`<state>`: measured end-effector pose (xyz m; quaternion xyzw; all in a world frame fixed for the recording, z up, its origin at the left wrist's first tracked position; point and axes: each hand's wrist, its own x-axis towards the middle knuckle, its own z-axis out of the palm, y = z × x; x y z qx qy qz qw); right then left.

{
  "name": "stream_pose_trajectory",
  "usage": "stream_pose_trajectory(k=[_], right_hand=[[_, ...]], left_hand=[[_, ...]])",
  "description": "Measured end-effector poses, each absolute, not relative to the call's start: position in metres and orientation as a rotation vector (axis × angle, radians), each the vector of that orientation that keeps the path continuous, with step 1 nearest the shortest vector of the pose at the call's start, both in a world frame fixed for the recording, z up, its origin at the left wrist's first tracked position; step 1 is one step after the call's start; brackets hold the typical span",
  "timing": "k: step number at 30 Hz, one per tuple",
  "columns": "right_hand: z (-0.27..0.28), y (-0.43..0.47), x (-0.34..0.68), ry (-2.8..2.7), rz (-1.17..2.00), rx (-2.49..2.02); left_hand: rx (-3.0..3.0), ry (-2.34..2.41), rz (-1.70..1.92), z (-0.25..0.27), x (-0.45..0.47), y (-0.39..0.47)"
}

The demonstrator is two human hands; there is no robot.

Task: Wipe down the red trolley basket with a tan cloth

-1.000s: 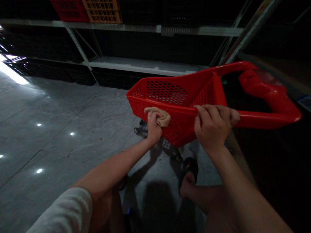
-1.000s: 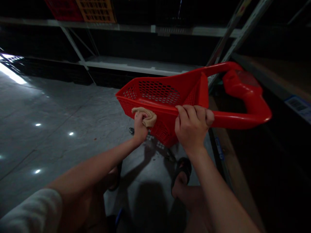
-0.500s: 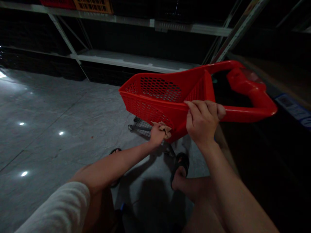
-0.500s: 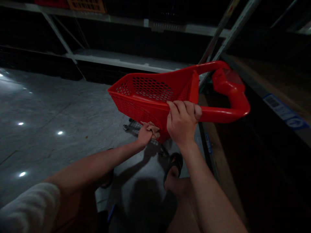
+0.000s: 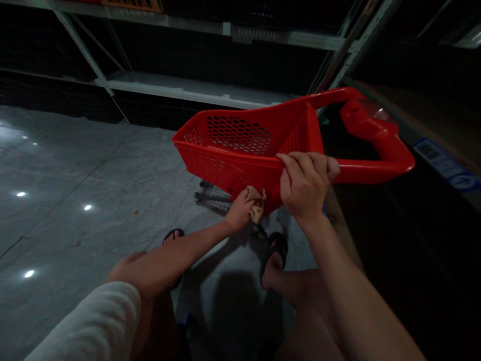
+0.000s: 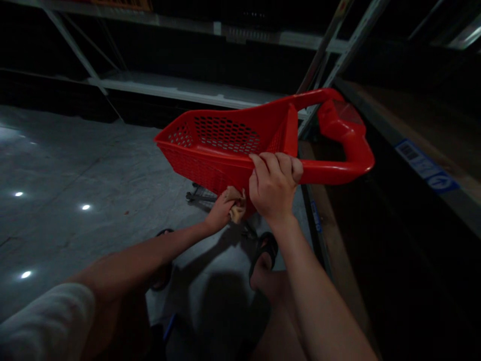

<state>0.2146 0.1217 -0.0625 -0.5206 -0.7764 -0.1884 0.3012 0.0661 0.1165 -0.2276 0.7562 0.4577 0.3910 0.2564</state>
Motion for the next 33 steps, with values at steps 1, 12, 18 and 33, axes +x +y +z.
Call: stream_pose_trajectory(k=[1,12,18,33], right_hand=[[-0.062,0.122,0.215,-2.056,-0.507,-1.387],[-0.061,0.12,0.198,-1.976,-0.549,-1.481],[-0.062,0.118,0.169,-2.029,-0.6,-1.487],[-0.074,0.133,0.158,-2.015,-0.495,-1.409]], left_hand=[[2.049,1.259,1.028,-0.241,0.066,0.117],[1.842,1.36,0.952,-0.281,0.056,0.116],[1.53,1.719,1.297,-0.248,0.026,0.143],[1.394,1.744,1.086,-0.261,0.05,0.115]])
